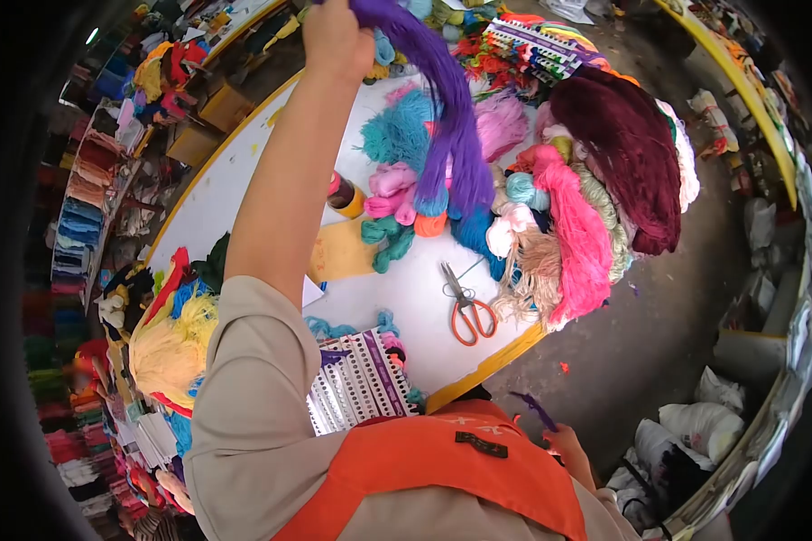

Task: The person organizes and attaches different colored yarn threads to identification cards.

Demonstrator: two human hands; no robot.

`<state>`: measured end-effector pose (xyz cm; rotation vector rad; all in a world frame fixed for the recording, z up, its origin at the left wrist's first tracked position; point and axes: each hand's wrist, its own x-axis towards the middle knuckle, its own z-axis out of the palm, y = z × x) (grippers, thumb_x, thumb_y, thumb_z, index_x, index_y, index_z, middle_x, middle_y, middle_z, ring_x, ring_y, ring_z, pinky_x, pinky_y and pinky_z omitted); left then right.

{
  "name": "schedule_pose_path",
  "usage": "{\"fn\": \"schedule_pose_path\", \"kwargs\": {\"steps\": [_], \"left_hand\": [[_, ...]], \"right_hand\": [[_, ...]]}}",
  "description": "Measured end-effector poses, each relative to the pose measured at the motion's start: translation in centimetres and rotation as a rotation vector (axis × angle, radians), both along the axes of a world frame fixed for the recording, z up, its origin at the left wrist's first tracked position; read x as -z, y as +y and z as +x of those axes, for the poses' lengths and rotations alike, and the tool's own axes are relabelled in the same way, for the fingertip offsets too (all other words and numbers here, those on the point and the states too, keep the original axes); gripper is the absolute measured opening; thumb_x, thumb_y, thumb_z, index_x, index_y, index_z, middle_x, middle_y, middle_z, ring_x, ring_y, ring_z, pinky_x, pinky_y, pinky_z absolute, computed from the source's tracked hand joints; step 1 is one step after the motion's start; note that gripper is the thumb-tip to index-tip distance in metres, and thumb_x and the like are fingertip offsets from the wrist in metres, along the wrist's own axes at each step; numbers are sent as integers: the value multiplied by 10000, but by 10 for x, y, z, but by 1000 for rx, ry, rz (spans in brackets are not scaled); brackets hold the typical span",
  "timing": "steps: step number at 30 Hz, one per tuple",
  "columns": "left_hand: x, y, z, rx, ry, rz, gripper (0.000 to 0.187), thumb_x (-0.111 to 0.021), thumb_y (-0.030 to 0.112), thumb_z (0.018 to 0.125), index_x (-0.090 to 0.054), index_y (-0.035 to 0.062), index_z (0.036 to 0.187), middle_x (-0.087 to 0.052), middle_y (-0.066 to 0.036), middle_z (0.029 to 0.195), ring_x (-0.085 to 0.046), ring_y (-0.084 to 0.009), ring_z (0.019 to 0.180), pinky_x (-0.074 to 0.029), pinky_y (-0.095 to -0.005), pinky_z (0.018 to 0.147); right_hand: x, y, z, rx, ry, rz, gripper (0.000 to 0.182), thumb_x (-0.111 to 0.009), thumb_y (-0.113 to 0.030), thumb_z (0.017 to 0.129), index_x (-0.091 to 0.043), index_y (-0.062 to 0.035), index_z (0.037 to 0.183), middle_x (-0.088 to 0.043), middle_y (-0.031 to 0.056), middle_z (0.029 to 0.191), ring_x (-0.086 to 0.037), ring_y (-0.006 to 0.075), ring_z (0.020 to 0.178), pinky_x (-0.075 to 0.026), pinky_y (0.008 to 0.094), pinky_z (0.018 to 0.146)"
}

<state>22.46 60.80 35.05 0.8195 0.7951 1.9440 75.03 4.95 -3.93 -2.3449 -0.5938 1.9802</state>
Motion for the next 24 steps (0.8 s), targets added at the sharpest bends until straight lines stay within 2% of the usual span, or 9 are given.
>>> {"fn": "schedule_pose_path", "kwargs": {"steps": [1, 2, 5, 9, 10, 11, 14, 18, 24], "left_hand": [[-5, -4, 3, -79, -74, -13, 232, -545, 314, 983, -589, 96, 919, -604, -49, 803, -614, -194, 692, -507, -369, 585], [5, 0, -3, -35, -113, 152, 349, -570, 323, 983, -556, 47, 1195, -630, -98, 1006, -613, -191, 865, -506, -375, 813], [73, -12, -6, 21, -317, 14, 264, -582, 269, 981, -514, 75, 1146, -617, -85, 1008, -624, -202, 880, -540, -391, 793], [256, -57, -36, -73, -358, -516, 289, -657, 197, 921, -558, 97, 1173, -622, -39, 1037, -626, -217, 930, -538, -402, 799], [401, -68, -110, -5, 447, -480, 251, -653, 174, 903, -566, 129, 1134, -609, -7, 1016, -604, -176, 924, -521, -359, 738], [351, -117, -68, -132, -408, -784, 202, -641, 158, 891, -565, 158, 1078, -594, 18, 949, -588, -143, 861, -482, -304, 681], [303, -242, 0, -121, 41, -798, 125, -605, 184, 916, -580, 135, 1028, -609, 26, 924, -568, -114, 747, -444, -242, 634], [215, -334, 71, 584, 398, -633, 312, -535, 155, 976, -558, 58, 1272, -600, -64, 1290, -571, -73, 795, -449, -210, 616], [147, -396, 72, 645, 757, -259, 584, -742, 112, 829, -509, 83, 1364, -571, -60, 1316, -600, -88, 990, -458, -205, 623]], "right_hand": [[-1, -1, -1, -15, 34, -9, 125, -684, -133, 824, -634, -32, 877, -521, 23, 659, -517, 159, 499, -508, 338, 429], [-3, -1, -4, -12, 33, -10, 125, -684, -133, 824, -634, -32, 877, -521, 23, 659, -517, 159, 499, -508, 338, 429], [-7, 2, -14, -34, -38, 17, 129, -676, -129, 824, -618, -17, 854, -560, 54, 641, -562, 173, 498, -496, 345, 424], [-29, 34, -29, -367, -108, 100, 229, -661, -173, 832, -628, 33, 926, -617, 114, 684, -659, 208, 592, -546, 367, 475], [-38, 49, -39, -426, -124, 143, 223, -642, -185, 858, -621, 32, 905, -618, 117, 645, -673, 203, 597, -504, 367, 471], [-40, 59, -43, -554, -172, 260, 259, -640, -223, 871, -626, 31, 922, -619, 115, 652, -665, 205, 592, -509, 360, 482], [-114, 124, -98, -493, -36, 468, 373, -599, -350, 920, -627, 21, 951, -630, 88, 700, -638, 188, 594, -518, 336, 515], [-182, 189, -157, -335, 518, 363, 563, -437, -551, 980, -654, -41, 1077, -571, 22, 753, -546, 112, 656, -437, 243, 546], [-272, 234, -245, -485, 802, 250, 427, -430, -399, 1001, -658, -39, 989, -471, -38, 657, -435, 63, 526, -426, 228, 470]]}}
